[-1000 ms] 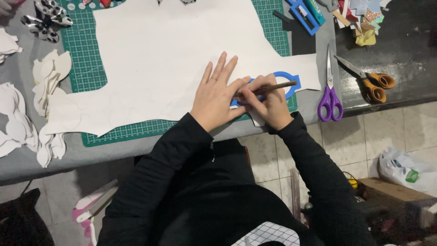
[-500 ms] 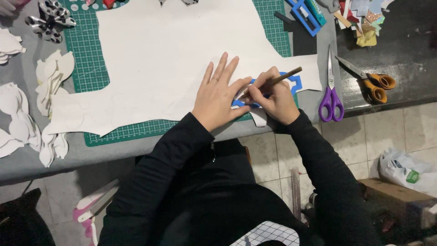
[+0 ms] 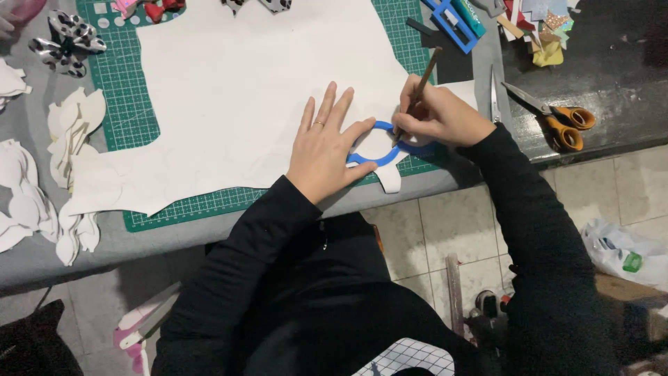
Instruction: Trace butterfly and bow-shaped patterns onto a sheet of material using a pencil and plastic templates.
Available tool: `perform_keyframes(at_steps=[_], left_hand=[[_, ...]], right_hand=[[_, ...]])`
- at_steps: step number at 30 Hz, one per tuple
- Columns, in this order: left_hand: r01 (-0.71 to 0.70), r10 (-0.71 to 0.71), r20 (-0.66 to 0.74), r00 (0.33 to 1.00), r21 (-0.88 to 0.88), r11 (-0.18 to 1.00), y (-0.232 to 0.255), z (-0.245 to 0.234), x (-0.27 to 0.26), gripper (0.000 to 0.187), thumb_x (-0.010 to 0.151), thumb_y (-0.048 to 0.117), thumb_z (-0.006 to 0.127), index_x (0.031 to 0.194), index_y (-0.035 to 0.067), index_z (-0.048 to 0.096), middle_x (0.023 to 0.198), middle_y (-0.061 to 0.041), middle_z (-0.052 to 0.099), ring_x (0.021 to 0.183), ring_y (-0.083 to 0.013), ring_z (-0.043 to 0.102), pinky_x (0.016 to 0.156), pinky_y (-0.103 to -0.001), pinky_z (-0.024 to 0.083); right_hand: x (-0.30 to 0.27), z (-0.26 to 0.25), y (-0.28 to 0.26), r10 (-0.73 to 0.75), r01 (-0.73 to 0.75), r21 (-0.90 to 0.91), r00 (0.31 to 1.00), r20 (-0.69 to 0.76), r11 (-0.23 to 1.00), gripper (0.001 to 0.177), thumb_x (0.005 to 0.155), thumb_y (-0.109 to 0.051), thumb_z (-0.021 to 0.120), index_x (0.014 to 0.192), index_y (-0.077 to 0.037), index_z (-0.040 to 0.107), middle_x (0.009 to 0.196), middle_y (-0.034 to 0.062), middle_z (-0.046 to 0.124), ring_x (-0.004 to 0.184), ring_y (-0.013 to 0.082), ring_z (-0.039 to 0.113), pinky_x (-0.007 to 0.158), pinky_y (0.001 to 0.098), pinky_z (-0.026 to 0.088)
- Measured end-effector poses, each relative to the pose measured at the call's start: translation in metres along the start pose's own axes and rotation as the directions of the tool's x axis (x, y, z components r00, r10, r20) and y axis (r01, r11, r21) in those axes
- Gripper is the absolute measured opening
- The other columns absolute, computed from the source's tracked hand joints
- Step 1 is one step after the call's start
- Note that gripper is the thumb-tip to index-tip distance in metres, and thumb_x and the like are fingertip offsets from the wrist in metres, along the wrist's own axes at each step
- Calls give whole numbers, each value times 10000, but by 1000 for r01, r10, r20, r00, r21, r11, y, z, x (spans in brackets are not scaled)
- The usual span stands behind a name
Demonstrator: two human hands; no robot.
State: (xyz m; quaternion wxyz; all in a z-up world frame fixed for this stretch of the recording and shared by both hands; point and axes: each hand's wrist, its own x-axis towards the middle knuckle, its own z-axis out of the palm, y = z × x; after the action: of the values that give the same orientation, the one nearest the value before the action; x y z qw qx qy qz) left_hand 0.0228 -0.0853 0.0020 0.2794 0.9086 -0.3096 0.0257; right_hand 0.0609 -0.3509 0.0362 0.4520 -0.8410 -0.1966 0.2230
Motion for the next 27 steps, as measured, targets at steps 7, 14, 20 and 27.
perform_keyframes(at_steps=[7,14,20,27], left_hand=[[3,-3,2,1000,9,1000,0,1,0,682,735,552,843,1324,245,684,1598,-224,357,1545,-409,178,1228,-623,169],[2,-2,5,1000,27,1000,-1,2,0,673,750,565,830,1329,255,684,1593,-222,365,1544,-406,181,1225,-622,167],[-1,1,-8,1000,20,1000,1,0,-1,668,729,554,841,1305,251,690,1591,-222,370,1542,-413,191,1228,-620,172],[-30,30,-40,999,-6,1000,-1,1,-1,669,739,553,848,1307,237,688,1591,-224,371,1544,-417,202,1224,-623,180]], right_hand=[[1,-1,18,-78,82,93,996,-37,992,203,1053,-177,624,1053,-84,444,922,58,694,864,139,723,761,271,589],[-4,-1,20,-71,85,188,994,-80,978,206,1062,-154,604,1048,-98,406,914,57,673,857,147,719,747,290,589],[-9,1,37,-18,46,168,987,-160,985,207,1072,-99,605,1070,-99,398,932,67,603,812,156,673,650,266,552],[-16,66,9,-130,276,309,898,-421,910,236,1078,-12,606,1101,-40,373,1020,112,684,929,179,752,810,296,649]])
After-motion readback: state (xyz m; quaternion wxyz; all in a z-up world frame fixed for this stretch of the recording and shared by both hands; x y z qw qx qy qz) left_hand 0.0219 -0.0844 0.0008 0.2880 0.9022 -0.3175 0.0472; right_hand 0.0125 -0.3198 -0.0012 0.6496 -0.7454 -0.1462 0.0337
